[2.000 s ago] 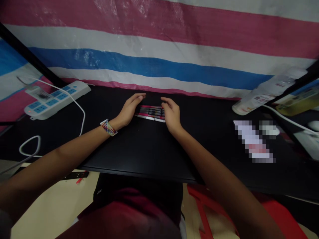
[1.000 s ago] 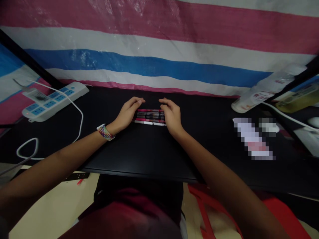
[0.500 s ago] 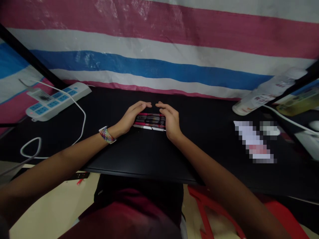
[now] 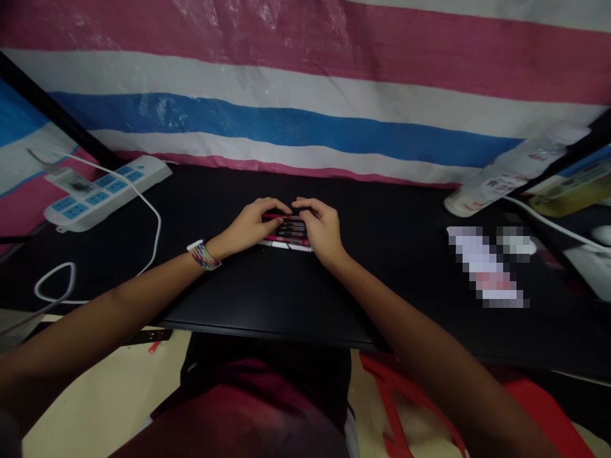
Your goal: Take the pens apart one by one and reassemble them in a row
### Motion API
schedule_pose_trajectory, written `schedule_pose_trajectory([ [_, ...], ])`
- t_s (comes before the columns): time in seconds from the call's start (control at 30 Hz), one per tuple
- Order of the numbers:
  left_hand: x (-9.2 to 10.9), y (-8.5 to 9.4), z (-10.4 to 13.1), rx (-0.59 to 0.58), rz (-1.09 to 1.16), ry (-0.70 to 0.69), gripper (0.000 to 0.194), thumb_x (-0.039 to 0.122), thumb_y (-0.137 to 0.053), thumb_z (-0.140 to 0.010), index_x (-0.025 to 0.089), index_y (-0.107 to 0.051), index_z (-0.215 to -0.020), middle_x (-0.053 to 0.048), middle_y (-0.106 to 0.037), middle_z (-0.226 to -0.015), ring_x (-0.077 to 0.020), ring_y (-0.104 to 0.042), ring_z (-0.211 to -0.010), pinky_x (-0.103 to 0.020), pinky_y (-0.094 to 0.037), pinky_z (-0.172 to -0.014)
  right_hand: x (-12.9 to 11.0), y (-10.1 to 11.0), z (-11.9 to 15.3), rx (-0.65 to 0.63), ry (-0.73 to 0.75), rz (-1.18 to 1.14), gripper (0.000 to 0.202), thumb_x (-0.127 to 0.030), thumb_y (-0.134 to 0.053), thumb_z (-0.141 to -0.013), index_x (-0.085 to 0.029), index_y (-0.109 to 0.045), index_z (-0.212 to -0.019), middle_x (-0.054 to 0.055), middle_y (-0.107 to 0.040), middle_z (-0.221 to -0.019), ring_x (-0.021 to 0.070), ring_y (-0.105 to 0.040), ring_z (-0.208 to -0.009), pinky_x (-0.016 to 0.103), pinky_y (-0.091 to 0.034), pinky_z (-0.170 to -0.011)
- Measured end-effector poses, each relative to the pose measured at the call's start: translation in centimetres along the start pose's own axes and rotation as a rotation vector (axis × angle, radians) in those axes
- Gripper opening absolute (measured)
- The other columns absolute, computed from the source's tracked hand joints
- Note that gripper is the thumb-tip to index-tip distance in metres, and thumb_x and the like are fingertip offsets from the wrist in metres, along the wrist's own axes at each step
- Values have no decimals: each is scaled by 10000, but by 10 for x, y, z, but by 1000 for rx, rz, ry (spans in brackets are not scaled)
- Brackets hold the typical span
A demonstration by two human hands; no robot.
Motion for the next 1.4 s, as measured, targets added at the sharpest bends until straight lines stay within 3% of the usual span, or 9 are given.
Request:
schedule_pose_trajectory([
  [0.5,8,0,2,-13,-31,-41,204,110,-666,-966,228,-776,-1092,-40,-836,-1165,-253,-714,-1125,-445,-500,-1096,1,1,-2,-9,51,9,266,-163,-624,-864,-269,-847,-963,50,-865,-1199,302,-777,-1258,569,-558,-1184],
  [0.67,1,3,-1,43,34,10,197,160,-612,-1017,214,-790,-1084,-55,-824,-1111,-242,-724,-1068,-435,-518,-1067,-22,-1,8,-46,337,308,181,-187,-667,-931,-261,-766,-799,72,-852,-1201,356,-719,-1295,645,-519,-1178],
  [0.83,-15,7,-5,123,299,114,247,124,-554,-1004,181,-792,-1042,-62,-827,-1096,-211,-750,-1053,-382,-550,-1038,-54,-14,28,-254,700,451,177,-163,-691,-962,-253,-746,-819,105,-820,-1210,383,-666,-1370,624,-556,-1131],
  [0.97,-17,9,-6,122,391,147,249,101,-562,-981,172,-797,-1020,-52,-832,-1066,-191,-753,-1022,-348,-570,-1004,-63,-20,38,-390,859,532,190,-133,-691,-969,-230,-747,-816,136,-812,-1185,385,-691,-1314,602,-579,-1077],
  [1.1,-18,9,-6,110,465,195,230,106,-574,-981,172,-791,-1020,-46,-821,-1009,-173,-739,-926,-323,-593,-913,-62,-23,41,-484,853,506,167,-154,-705,-969,-239,-752,-834,118,-813,-1216,378,-693,-1309,625,-562,-1121],
  [1.27,-19,8,-7,116,525,187,222,93,-581,-976,175,-786,-1001,-36,-814,-970,-168,-742,-932,-331,-605,-956,-59,-21,38,-422,820,543,108,-168,-720,-981,-236,-803,-969,128,-806,-1231,382,-690,-1305,620,-562,-1102],
  [1.4,-21,8,-7,122,555,199,221,88,-573,-981,171,-777,-998,-44,-804,-970,-167,-745,-909,-321,-613,-906,-58,-22,40,-464,836,511,93,-178,-729,-980,-229,-804,-957,131,-806,-1234,376,-689,-1294,603,-571,-1094],
])
Point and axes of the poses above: each hand's wrist, its own z-axis away from the middle knuckle, its own y-axis out of the back of the hand, x = y × z, the point moved 5 cm from there along -z, towards the middle knuckle
